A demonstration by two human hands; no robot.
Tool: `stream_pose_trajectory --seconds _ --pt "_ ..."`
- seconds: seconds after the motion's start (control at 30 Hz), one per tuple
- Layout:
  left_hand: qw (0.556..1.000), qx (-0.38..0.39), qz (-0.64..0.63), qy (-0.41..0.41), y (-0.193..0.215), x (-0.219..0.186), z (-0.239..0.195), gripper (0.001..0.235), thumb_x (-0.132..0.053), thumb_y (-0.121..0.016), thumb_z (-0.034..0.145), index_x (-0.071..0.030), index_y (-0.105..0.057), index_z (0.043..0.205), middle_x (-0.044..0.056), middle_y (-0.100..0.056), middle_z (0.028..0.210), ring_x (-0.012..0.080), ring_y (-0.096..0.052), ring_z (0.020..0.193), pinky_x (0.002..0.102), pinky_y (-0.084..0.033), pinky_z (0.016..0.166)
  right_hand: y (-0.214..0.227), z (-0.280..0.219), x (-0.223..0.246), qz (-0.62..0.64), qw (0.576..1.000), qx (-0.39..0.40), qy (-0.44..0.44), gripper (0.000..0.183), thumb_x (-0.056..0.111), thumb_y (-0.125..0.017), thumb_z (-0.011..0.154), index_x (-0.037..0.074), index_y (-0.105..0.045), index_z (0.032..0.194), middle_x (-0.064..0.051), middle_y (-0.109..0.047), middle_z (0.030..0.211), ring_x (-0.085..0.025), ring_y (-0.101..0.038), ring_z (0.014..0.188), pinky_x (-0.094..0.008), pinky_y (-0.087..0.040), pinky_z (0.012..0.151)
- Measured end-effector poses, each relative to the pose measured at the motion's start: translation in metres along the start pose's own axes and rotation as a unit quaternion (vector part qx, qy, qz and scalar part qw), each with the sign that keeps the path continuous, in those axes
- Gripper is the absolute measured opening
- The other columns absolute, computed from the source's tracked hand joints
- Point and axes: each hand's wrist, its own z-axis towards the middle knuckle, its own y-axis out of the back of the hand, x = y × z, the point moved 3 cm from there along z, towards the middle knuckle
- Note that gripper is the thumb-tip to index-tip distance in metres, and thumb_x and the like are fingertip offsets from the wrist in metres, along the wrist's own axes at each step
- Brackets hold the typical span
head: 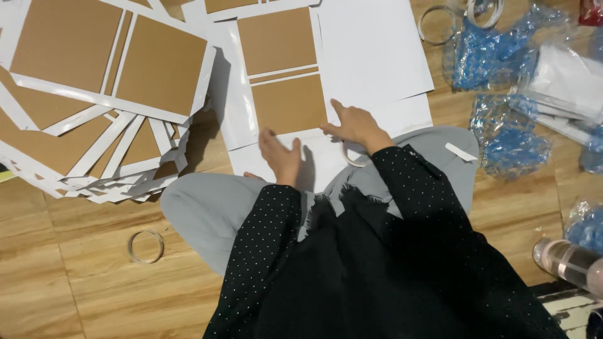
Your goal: Applying double-sided tape to cardboard sheets for packaging assembly
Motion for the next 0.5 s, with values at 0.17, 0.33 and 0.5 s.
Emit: stream_pose_trajectory --seconds 0.17,0.33,0.5 --pt "0.938 0.031 -0.27 0.215 0.037 -0.016 -0.01 0.082 -0.026 -0.061 0.081 -0.01 -0.007 0.142 0.02 -0.011 0.14 0.0387 -0.015 0.132 0.053 -0.021 0.103 0.002 -0.013 0.01 -0.066 0.998 0.006 -0.002 0.082 0.061 -0.043 0.08 0.005 -0.029 0.138 -0.027 -0.062 0.097 -0.039 -0.059 0.097 -0.048 -0.045 0.083" --pt "0.806 -0.021 -0.504 0.312 0.016 0.019 0.01 0.075 -0.012 -0.061 0.077 -0.007 -0.017 0.137 0.014 -0.012 0.135 0.0325 -0.027 0.12 0.036 -0.049 0.085 0.006 -0.012 0.007 -0.067 0.998 0.007 -0.002 0.078 0.059 -0.045 0.08 0.004 -0.037 0.134 -0.026 -0.062 0.098 -0.038 -0.06 0.097 -0.047 -0.046 0.082" --pt "0.803 -0.023 -0.493 0.335 0.04 -0.012 0.0 0.079 -0.016 -0.058 0.079 -0.008 -0.011 0.141 0.021 -0.011 0.135 0.0305 -0.024 0.121 0.031 -0.04 0.095 -0.001 -0.011 0.001 -0.082 0.996 0.019 0.013 0.078 0.058 -0.042 0.08 0.004 -0.036 0.135 -0.025 -0.062 0.099 -0.038 -0.059 0.098 -0.048 -0.046 0.083"
